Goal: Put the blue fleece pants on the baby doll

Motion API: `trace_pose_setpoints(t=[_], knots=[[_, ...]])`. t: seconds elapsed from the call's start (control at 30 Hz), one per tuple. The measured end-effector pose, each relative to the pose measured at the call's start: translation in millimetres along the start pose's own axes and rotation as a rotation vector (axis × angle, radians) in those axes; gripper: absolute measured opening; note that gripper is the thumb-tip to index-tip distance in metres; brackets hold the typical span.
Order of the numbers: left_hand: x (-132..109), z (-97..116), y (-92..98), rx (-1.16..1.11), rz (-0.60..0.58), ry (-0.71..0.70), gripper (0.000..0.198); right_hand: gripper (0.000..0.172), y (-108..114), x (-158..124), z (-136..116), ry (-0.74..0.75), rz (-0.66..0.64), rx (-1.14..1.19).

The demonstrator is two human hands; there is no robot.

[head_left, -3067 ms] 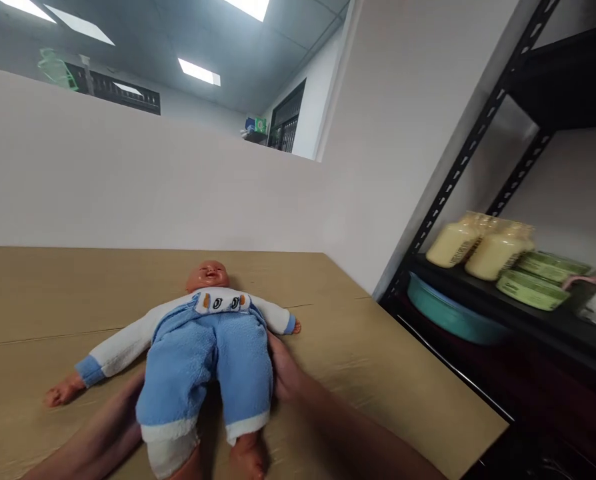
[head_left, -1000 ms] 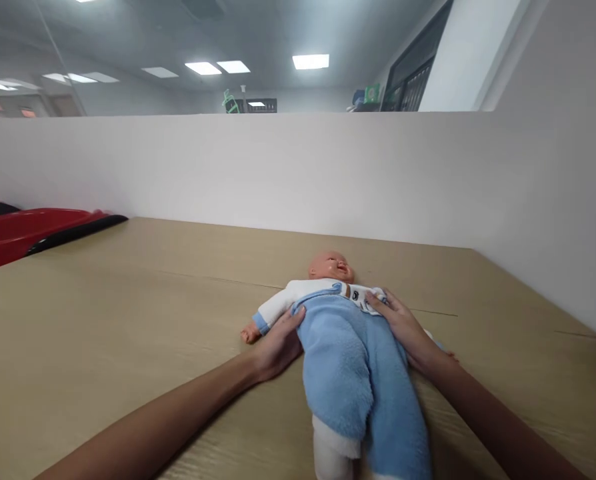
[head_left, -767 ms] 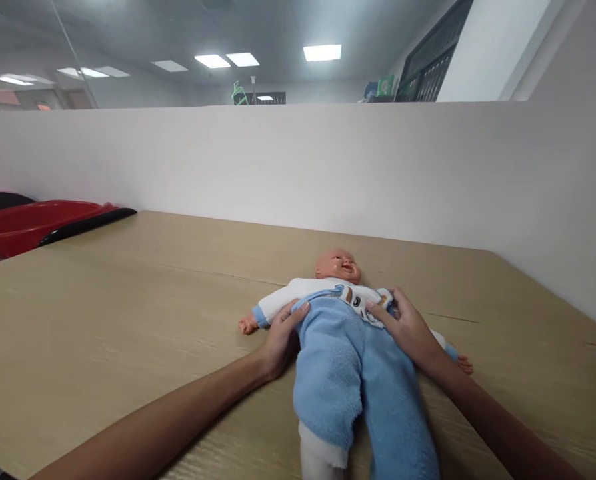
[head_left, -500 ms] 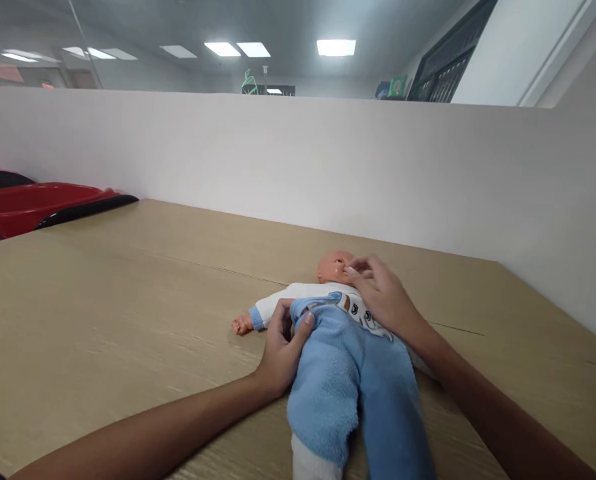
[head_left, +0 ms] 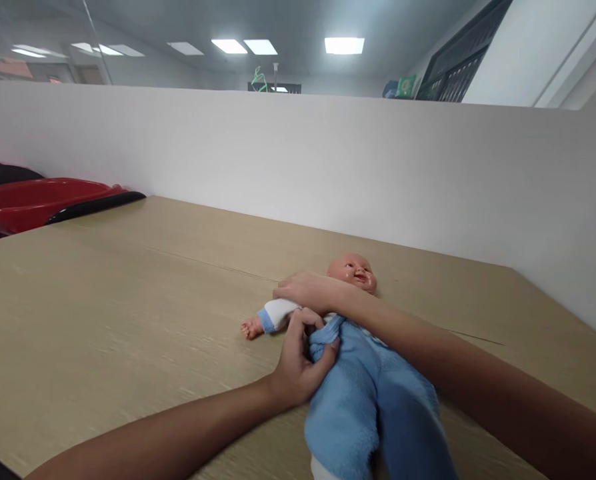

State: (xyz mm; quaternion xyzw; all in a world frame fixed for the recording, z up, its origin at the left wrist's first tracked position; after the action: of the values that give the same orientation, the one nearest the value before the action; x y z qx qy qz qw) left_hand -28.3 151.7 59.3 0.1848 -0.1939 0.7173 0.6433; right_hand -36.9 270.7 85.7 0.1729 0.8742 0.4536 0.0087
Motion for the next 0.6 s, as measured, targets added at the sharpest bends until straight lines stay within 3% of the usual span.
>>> trace_pose_setpoints(t=[0.13,0.23,0.37,0.5,0.6], knots=[[-3,-5,0.0,0.046,-0.009,-0.019,0.009,0.042,30,-34,-20,0.069,0.100,-0.108],[-3,-6,7.7,0.067,0.025,-0.065,0.007,0.058,51,-68,-18,0.048,0.227,-0.059],[2,-3,17.4,0.091,0.085,-0.092,0.009,0.047,46,-96,-14,0.047,0.255,0.046],[22,-12,29.8,0.021,0.204,0.126,0.014,0.033,32,-97,-17,0.089,0.206,0.072],[43,-29,30.6,-0.041,0.168,0.320,0.025,0.028,28,-91,-15,0.110,0.171,0.091]])
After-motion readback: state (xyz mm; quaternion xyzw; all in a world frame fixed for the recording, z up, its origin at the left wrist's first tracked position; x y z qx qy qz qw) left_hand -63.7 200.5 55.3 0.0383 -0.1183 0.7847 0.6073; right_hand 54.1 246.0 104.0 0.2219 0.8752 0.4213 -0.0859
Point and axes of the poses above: each hand's wrist, its own x-axis towards the middle knuckle, its own y-axis out of the back of the hand, z = x × y, the point moved 9 cm from there along x, towards the middle knuckle, and after that the axes turned 10 degrees about y, right-handed, at the moved point
